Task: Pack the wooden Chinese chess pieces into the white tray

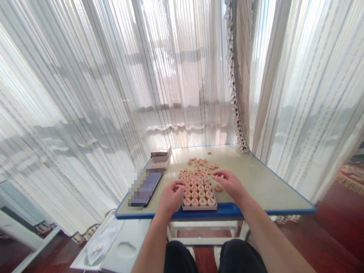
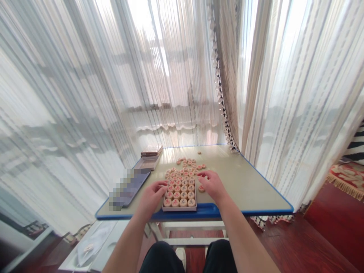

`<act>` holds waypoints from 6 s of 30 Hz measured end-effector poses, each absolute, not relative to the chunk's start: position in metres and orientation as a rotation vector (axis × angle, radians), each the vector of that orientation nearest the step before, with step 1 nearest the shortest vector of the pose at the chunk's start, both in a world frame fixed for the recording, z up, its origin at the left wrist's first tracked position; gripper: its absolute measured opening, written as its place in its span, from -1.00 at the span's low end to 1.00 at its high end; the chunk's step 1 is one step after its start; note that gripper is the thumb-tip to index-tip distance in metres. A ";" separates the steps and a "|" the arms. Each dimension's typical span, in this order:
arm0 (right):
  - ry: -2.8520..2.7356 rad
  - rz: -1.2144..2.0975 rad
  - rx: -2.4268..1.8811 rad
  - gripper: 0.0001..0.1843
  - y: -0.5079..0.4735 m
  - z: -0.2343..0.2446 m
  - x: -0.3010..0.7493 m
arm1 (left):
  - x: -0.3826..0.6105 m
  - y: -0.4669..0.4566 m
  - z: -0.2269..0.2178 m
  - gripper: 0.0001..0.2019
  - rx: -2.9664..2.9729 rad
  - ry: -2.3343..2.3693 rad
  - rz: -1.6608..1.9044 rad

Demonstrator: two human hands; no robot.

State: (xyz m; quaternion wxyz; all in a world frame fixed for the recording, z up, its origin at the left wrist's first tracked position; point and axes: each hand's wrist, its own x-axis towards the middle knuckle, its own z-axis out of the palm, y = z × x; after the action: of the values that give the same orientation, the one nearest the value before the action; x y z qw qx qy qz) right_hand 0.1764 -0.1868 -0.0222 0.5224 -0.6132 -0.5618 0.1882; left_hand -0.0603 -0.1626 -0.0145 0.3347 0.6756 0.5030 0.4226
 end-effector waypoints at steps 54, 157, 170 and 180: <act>-1.476 1.332 -1.087 -0.69 0.065 0.007 0.052 | -0.180 0.043 0.033 -0.43 1.420 1.319 1.370; -1.144 0.549 -1.426 -0.50 -0.260 0.019 0.145 | -0.029 -0.211 0.028 -0.47 1.939 0.833 1.251; -1.397 0.294 -1.627 -0.44 -0.239 -0.012 0.141 | -0.050 -0.193 0.005 -0.28 2.511 1.137 1.136; -1.493 0.329 -1.718 -0.47 -0.238 -0.014 0.136 | -0.061 -0.188 -0.004 -0.41 2.339 1.190 1.137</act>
State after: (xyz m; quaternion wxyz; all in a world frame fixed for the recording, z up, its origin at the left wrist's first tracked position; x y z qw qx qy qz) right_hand 0.1361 -0.2382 -0.0138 0.4087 -0.6818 -0.5925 0.1308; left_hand -0.0611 -0.1882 -0.0043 0.1405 0.8097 0.4118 0.3937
